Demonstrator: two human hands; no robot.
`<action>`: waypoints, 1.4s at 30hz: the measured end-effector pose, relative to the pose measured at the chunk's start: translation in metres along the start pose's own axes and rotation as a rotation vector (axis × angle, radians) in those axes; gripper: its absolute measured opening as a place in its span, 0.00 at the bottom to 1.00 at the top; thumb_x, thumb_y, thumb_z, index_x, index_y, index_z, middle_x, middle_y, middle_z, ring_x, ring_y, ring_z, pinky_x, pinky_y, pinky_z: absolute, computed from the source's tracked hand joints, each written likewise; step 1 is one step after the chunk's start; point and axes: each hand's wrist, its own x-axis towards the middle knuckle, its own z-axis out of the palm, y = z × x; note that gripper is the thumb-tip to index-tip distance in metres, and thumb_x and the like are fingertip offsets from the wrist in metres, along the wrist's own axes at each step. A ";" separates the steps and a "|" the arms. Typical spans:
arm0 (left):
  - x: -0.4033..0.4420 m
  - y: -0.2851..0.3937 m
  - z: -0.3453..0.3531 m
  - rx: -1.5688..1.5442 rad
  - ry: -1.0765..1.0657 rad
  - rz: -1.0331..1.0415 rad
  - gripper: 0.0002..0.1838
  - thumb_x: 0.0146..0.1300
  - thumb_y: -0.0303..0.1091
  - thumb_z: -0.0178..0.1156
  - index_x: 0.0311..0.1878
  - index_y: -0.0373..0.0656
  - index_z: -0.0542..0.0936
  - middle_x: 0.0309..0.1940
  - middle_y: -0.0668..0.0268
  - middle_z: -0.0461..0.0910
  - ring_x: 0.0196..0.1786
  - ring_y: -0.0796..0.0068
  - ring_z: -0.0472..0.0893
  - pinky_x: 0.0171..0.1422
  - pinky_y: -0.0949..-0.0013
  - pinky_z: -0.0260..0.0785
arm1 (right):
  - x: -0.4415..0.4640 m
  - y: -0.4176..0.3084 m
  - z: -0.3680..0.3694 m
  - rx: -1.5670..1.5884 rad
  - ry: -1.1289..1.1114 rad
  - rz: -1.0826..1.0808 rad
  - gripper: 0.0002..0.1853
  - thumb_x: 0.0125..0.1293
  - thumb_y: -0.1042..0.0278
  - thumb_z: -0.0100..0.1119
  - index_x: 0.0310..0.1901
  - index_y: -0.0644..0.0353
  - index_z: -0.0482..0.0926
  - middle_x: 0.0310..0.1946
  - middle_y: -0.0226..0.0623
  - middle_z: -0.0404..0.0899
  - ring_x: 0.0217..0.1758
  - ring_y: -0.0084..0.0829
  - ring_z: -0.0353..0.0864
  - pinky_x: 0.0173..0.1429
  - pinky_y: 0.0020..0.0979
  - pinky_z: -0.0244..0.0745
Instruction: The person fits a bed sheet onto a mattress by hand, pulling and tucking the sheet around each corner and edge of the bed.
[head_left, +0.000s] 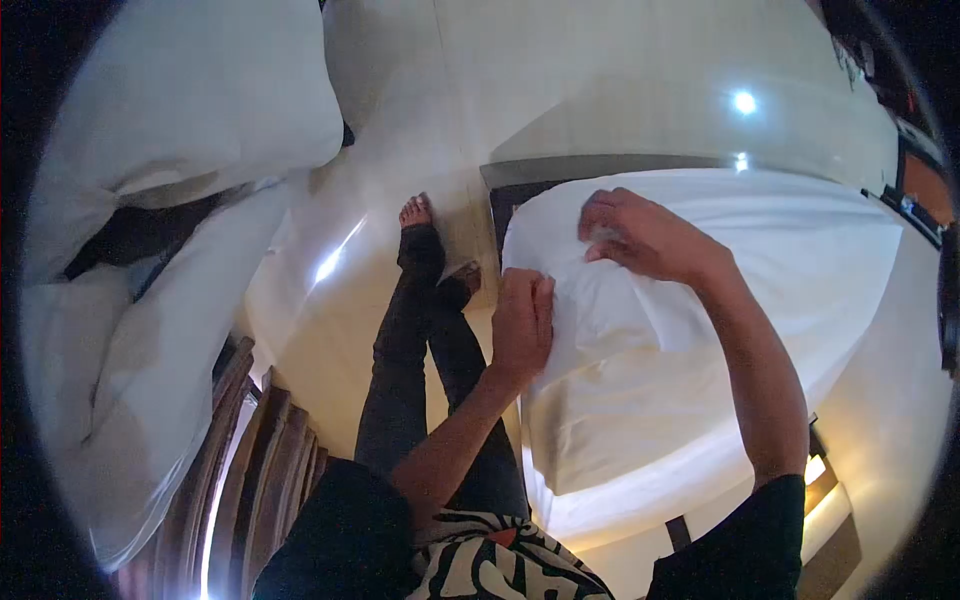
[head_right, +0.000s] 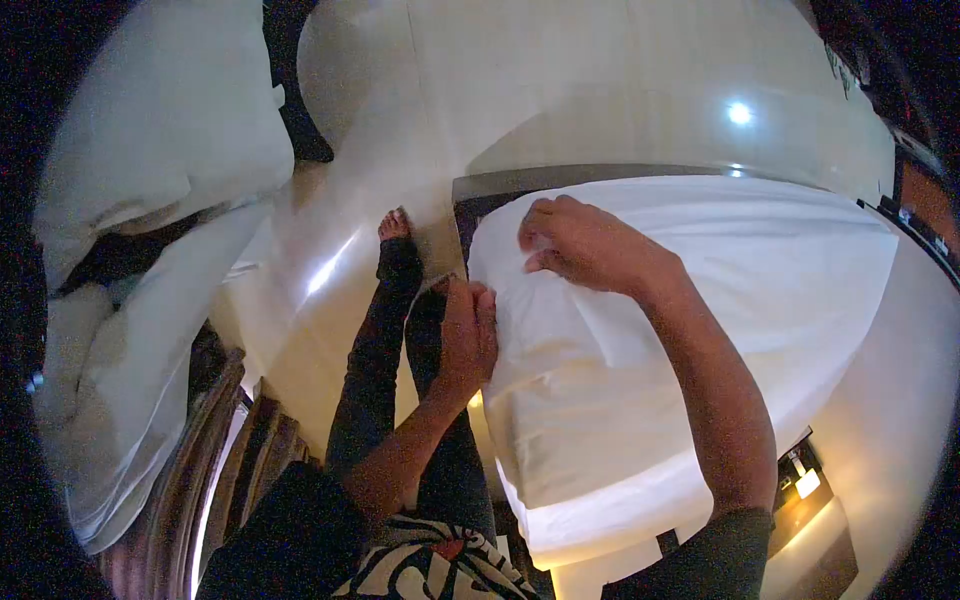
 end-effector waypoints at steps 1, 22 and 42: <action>0.000 0.002 0.001 0.013 0.007 -0.043 0.08 0.67 0.33 0.51 0.36 0.37 0.67 0.30 0.53 0.67 0.34 0.51 0.70 0.40 0.58 0.64 | 0.002 0.001 0.000 0.007 0.038 -0.087 0.06 0.55 0.71 0.62 0.31 0.61 0.75 0.32 0.37 0.75 0.42 0.39 0.73 0.48 0.38 0.67; 0.013 -0.021 0.009 0.031 0.048 -0.259 0.13 0.71 0.38 0.43 0.39 0.37 0.70 0.30 0.47 0.74 0.35 0.43 0.75 0.40 0.51 0.65 | 0.031 0.006 0.014 -0.148 -0.071 -0.080 0.05 0.59 0.73 0.54 0.34 0.65 0.72 0.33 0.49 0.76 0.40 0.48 0.76 0.44 0.41 0.69; -0.020 -0.064 0.003 -0.115 -0.027 -0.277 0.14 0.71 0.40 0.46 0.35 0.37 0.69 0.25 0.51 0.69 0.30 0.58 0.70 0.38 0.60 0.64 | 0.009 -0.020 0.012 -0.069 0.228 0.067 0.10 0.59 0.65 0.57 0.38 0.63 0.75 0.38 0.47 0.77 0.43 0.47 0.75 0.49 0.42 0.69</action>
